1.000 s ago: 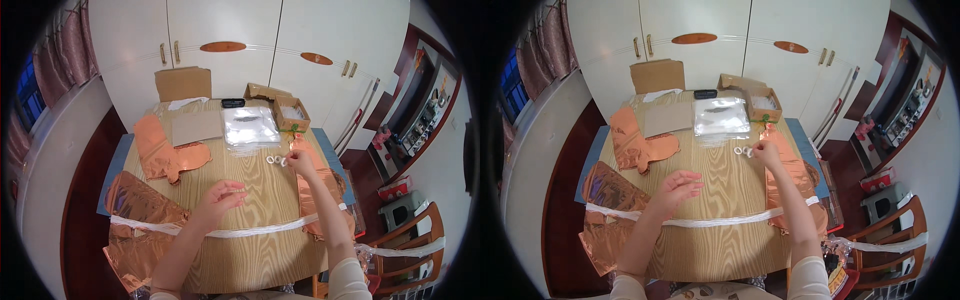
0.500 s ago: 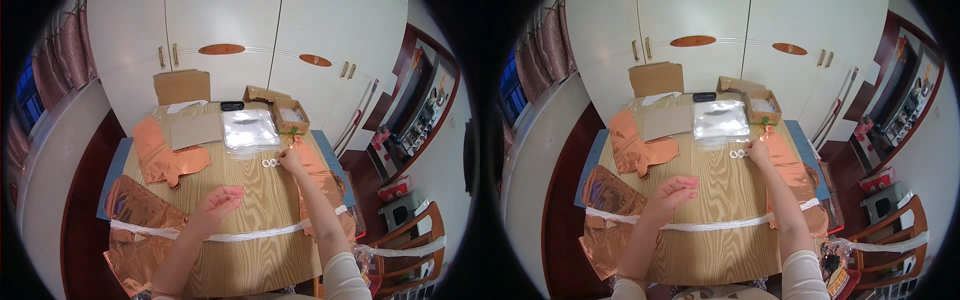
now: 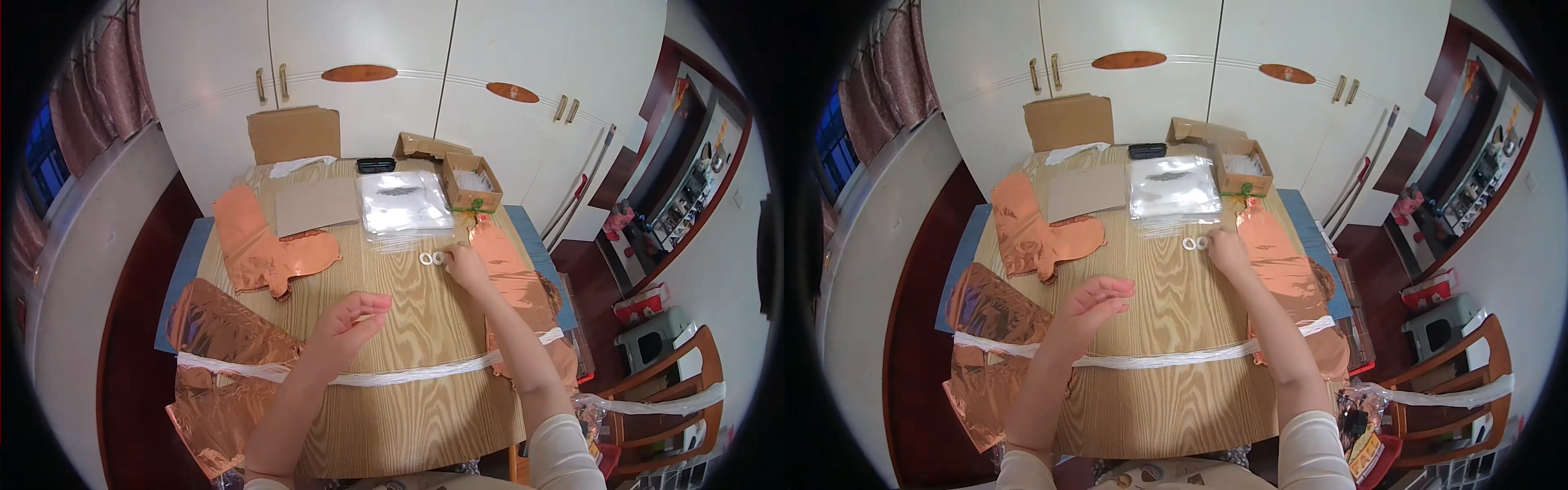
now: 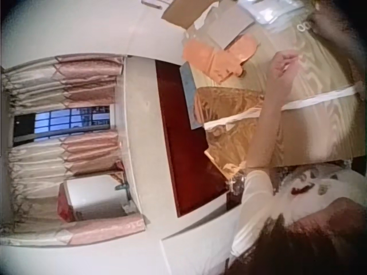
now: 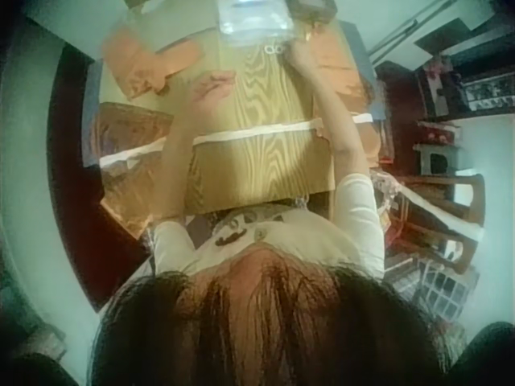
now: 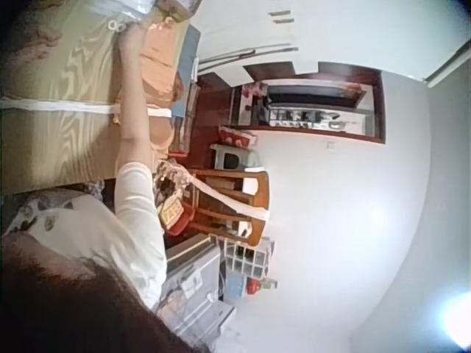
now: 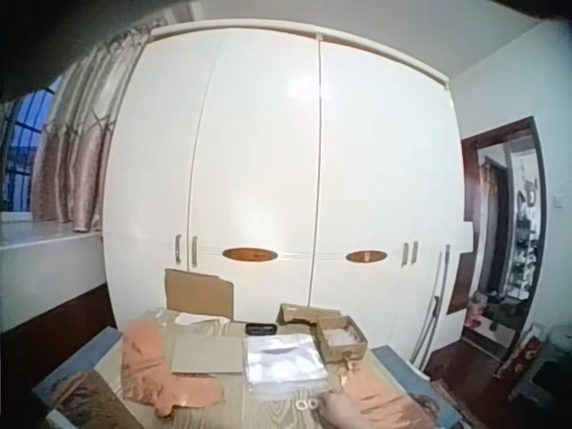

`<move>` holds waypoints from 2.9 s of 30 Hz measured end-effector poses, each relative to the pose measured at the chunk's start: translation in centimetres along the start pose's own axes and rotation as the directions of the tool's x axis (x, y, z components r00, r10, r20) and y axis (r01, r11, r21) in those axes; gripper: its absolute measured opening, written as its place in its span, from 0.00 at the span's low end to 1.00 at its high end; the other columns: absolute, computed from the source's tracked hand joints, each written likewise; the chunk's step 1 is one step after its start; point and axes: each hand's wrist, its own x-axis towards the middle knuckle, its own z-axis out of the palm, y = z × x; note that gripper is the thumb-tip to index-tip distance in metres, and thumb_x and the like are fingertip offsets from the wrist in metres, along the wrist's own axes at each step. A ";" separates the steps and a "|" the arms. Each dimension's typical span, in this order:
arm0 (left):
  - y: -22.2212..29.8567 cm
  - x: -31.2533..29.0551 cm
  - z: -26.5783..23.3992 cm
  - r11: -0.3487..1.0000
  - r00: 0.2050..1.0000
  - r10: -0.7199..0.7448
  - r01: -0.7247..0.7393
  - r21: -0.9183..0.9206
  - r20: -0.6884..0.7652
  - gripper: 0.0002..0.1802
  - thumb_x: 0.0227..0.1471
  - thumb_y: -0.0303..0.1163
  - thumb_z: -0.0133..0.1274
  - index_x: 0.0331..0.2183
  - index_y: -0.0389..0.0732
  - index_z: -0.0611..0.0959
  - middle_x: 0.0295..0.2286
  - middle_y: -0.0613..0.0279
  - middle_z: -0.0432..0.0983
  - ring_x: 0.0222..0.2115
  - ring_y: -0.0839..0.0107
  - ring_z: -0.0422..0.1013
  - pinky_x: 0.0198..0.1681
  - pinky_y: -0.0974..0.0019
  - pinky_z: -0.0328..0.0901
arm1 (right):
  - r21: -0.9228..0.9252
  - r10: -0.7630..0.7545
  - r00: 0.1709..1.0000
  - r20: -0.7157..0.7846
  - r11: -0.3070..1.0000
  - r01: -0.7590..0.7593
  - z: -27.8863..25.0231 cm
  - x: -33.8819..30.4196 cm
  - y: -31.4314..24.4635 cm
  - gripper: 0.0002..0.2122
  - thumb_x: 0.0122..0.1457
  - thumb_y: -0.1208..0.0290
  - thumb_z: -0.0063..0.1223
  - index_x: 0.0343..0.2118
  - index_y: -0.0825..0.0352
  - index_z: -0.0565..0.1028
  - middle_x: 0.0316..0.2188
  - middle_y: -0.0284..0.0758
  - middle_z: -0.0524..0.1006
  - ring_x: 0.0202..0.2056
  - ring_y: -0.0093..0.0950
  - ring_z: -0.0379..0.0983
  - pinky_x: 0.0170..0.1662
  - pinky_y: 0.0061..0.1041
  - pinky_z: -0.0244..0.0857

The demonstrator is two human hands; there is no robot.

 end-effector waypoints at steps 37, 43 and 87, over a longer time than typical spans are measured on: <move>0.2 0.0 -0.8 0.998 0.999 0.040 -0.039 0.041 -0.034 0.09 0.50 0.28 0.48 0.36 0.37 0.76 0.31 0.68 0.71 0.34 0.83 0.64 0.38 0.76 0.59 | -0.098 -0.157 0.976 -0.153 0.985 0.144 0.9 -0.5 -3.3 0.09 0.46 0.66 0.53 0.28 0.63 0.76 0.34 0.33 0.73 0.40 0.32 0.66 0.41 0.32 0.58; 0.2 0.1 -0.7 0.997 0.998 0.056 -0.054 0.053 -0.037 0.09 0.50 0.28 0.48 0.35 0.37 0.76 0.31 0.68 0.71 0.34 0.83 0.65 0.38 0.76 0.60 | -0.229 -0.122 0.981 -0.150 0.970 0.085 2.7 0.3 -3.5 0.07 0.43 0.66 0.53 0.24 0.63 0.77 0.31 0.32 0.73 0.39 0.30 0.66 0.40 0.32 0.58; -8.7 -3.1 0.0 0.463 0.989 0.086 -0.146 0.874 0.120 0.05 0.41 0.28 0.53 0.26 0.41 0.76 0.25 0.61 0.69 0.29 0.63 0.68 0.32 0.64 0.63 | 0.409 -0.393 0.902 0.179 0.864 0.295 -3.7 -15.5 -9.6 0.05 0.45 0.71 0.56 0.22 0.65 0.72 0.22 0.34 0.68 0.27 0.32 0.68 0.30 0.28 0.63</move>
